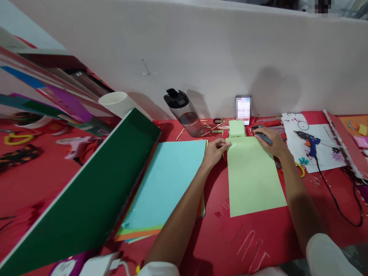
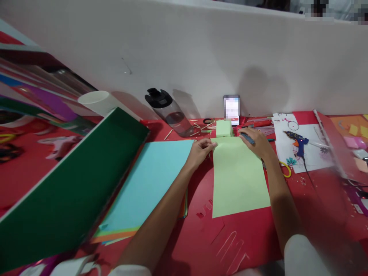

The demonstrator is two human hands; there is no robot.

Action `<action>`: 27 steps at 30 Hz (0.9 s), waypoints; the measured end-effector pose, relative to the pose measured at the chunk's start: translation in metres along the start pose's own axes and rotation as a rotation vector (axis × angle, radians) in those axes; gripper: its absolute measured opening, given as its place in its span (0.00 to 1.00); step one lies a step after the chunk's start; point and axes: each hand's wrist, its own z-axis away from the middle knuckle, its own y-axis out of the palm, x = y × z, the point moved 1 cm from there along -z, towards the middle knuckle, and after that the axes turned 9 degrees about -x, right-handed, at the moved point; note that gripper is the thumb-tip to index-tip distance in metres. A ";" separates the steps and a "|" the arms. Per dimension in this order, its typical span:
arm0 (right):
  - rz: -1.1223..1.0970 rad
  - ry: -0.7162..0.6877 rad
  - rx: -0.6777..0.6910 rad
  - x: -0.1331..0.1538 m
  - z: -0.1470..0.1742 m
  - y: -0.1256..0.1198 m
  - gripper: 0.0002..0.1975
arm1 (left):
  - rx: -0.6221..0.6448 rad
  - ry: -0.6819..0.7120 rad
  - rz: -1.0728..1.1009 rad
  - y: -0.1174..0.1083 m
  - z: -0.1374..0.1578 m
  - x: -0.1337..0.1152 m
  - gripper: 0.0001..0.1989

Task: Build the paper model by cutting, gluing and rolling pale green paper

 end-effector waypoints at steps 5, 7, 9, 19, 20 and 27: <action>0.034 -0.003 0.062 -0.007 0.000 -0.001 0.11 | 0.005 0.016 -0.007 0.000 0.001 -0.006 0.25; 0.045 0.011 0.075 -0.010 0.000 -0.002 0.10 | 0.008 0.022 -0.013 0.001 0.002 -0.010 0.25; 0.021 0.025 0.082 -0.010 0.000 -0.005 0.10 | 0.016 0.034 -0.014 0.001 0.004 -0.015 0.25; -0.297 0.120 0.136 0.013 -0.004 -0.039 0.08 | 0.386 0.049 -0.086 -0.015 0.018 -0.063 0.21; -0.318 0.130 0.163 0.015 -0.004 -0.041 0.08 | 0.415 0.058 -0.096 -0.017 0.020 -0.068 0.20; -0.285 0.106 0.315 0.027 0.007 -0.046 0.09 | 0.597 0.011 -0.254 -0.023 0.023 -0.076 0.16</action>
